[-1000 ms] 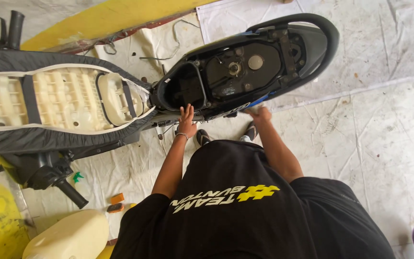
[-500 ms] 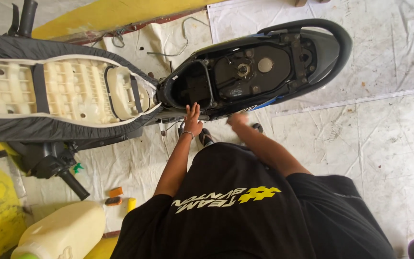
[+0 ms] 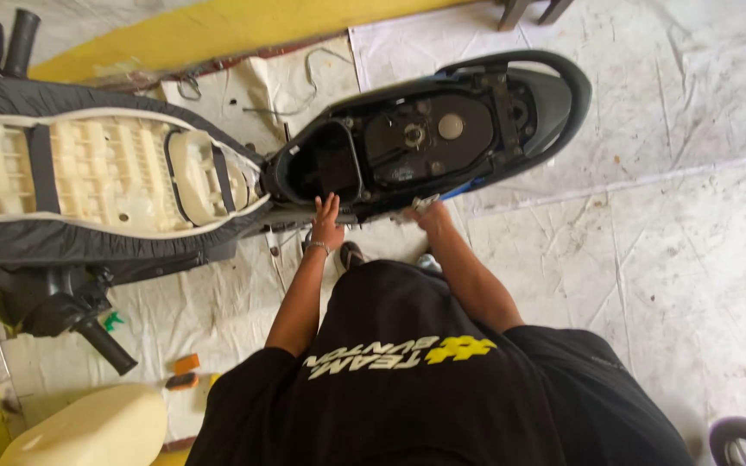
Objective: The person wipes the exposed inner frame and engine area of a motorcycle with a white cloth. They repeatedly rub the cloth over the black plastic and metal surfaces while standing in a workshop.
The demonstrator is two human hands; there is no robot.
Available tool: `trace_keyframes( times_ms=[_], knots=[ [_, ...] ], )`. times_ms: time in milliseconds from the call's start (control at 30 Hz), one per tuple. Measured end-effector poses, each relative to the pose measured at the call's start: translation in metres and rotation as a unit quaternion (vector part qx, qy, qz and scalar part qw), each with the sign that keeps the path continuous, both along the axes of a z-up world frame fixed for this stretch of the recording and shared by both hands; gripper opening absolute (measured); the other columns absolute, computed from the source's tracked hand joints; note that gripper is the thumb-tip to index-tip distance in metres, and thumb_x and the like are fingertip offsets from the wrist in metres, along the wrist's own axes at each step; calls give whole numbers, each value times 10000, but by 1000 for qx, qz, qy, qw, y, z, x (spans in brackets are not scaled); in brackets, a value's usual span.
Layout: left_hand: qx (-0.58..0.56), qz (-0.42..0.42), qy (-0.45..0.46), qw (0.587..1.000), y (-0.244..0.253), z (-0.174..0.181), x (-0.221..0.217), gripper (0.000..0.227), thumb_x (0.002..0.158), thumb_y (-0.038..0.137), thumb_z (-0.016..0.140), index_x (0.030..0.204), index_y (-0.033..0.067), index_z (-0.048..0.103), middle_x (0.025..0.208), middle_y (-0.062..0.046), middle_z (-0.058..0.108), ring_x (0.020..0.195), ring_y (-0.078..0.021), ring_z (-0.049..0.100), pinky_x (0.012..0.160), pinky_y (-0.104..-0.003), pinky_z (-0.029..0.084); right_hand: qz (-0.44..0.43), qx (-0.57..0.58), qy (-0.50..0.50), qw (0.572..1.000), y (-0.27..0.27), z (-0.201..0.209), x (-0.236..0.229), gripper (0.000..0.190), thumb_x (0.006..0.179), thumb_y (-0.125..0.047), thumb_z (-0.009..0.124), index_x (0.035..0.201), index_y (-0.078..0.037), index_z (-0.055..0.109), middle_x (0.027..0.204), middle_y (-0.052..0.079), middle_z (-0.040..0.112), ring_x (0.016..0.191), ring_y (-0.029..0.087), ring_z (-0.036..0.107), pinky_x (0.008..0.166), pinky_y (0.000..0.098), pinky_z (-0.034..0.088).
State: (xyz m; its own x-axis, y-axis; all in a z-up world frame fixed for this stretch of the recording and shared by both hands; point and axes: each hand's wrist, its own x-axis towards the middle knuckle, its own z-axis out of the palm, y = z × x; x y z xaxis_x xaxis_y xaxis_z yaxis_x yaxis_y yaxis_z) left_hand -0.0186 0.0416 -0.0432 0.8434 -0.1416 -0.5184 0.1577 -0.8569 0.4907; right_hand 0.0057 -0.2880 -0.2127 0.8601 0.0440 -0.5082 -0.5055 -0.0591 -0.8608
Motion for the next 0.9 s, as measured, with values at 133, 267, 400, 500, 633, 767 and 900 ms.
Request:
trace_keyframes(
  times_ms=[133, 267, 400, 500, 633, 767, 900],
  knots=[
    [-14, 15, -53, 998, 0, -8, 10, 864, 924, 58, 618, 1658, 240, 201, 1749, 49, 69, 1617, -301, -41, 1241, -684, 93, -531, 276, 286, 748, -13, 130, 25, 399, 931, -174, 550, 1289, -2, 527, 1285, 199, 617, 1063, 371, 682, 854, 658, 590],
    [-20, 32, -32, 999, -5, 3, -12, 842, 930, 78, 613, 1658, 244, 224, 1741, 52, 87, 1607, -298, -31, 1254, -665, 117, -619, 34, 189, 761, -38, 162, 2, 284, 922, -136, 637, 1168, 5, 627, 1071, 193, 699, 890, 323, 726, 766, 521, 619],
    [-2, 24, -13, 1000, -8, 18, 20, 849, 940, 95, 612, 1660, 249, 189, 1741, 50, 54, 1606, -299, -56, 1234, -680, 134, -435, -371, 100, 814, -35, 53, 5, 361, 873, -265, 746, 1110, -5, 663, 988, 183, 750, 897, 335, 719, 791, 466, 586],
    [33, -11, 23, 999, -6, 20, 10, 904, 919, 74, 602, 1661, 236, 111, 1742, 46, -4, 1595, -305, -83, 1226, -669, 156, -81, -454, 191, 867, 30, 45, -5, 412, 841, -349, 754, 1109, -45, 682, 1025, 128, 756, 942, 283, 742, 803, 381, 573],
    [22, 5, 45, 999, -10, 25, 14, 906, 929, 58, 593, 1666, 254, 105, 1749, 60, -22, 1604, -296, -91, 1249, -659, 135, -151, -280, 241, 917, 92, 155, -12, 385, 888, -315, 714, 1161, -51, 649, 1077, 131, 730, 974, 317, 738, 792, 468, 590],
    [48, -1, 10, 999, -14, 28, 8, 959, 890, -35, 563, 1676, 247, 91, 1748, 32, -46, 1595, -323, -103, 1258, -644, 118, -235, -38, 293, 926, 134, 102, -36, 354, 952, -269, 661, 1231, -59, 605, 1147, 136, 696, 1018, 363, 734, 776, 583, 614],
    [40, 3, 3, 999, -16, 17, 11, 956, 895, -58, 547, 1680, 262, 105, 1758, 31, -39, 1607, -332, -86, 1250, -639, 152, -213, 133, 292, 923, 126, 134, -16, 400, 889, -98, 614, 1280, -154, 549, 1170, 77, 638, 1048, 347, 701, 813, 655, 634]
  ],
)
